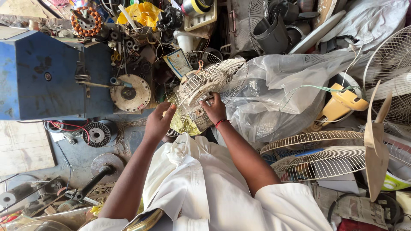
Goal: The person holds a fan guard and works on its center hub, twisting a fastener by hand to secure the guard, then sets the guard down among other fan parts. They then move to a bench machine, handle small components on it, and reach for another fan guard.
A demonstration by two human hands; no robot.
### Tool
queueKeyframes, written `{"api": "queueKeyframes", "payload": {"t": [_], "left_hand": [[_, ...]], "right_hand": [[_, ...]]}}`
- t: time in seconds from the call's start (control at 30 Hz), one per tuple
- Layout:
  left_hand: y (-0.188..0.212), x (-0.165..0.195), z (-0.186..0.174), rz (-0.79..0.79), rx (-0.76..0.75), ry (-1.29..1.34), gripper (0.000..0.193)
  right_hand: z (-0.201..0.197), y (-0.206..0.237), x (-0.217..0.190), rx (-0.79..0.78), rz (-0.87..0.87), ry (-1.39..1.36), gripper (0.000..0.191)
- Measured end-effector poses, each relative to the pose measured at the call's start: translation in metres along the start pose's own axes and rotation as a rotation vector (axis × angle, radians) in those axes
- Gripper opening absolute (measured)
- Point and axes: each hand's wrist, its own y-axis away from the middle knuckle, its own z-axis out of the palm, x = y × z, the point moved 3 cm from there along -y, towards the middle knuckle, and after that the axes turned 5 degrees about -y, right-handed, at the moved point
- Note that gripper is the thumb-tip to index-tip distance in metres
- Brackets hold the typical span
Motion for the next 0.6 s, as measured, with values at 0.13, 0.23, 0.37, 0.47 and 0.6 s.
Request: {"api": "queueKeyframes", "payload": {"t": [0.13,0.23,0.37,0.47,0.6], "left_hand": [[0.014,0.008,-0.001,-0.266,-0.088,0.16,0.068],[0.024,0.013,-0.004,-0.338,-0.119,0.104,0.074],[0.028,0.02,-0.011,-0.057,-0.078,-0.067,0.079],[0.028,0.018,-0.012,-0.163,-0.109,-0.091,0.08],[0.023,0.025,-0.014,-0.216,-0.141,-0.052,0.083]], "right_hand": [[0.003,0.008,-0.007,-0.01,0.105,0.159,0.066],[0.005,0.014,-0.015,-0.012,0.105,0.154,0.067],[0.009,0.017,-0.02,-0.006,0.107,0.108,0.068],[0.011,0.017,-0.018,-0.016,0.154,0.129,0.068],[0.011,0.017,-0.022,-0.023,0.133,0.171,0.07]]}}
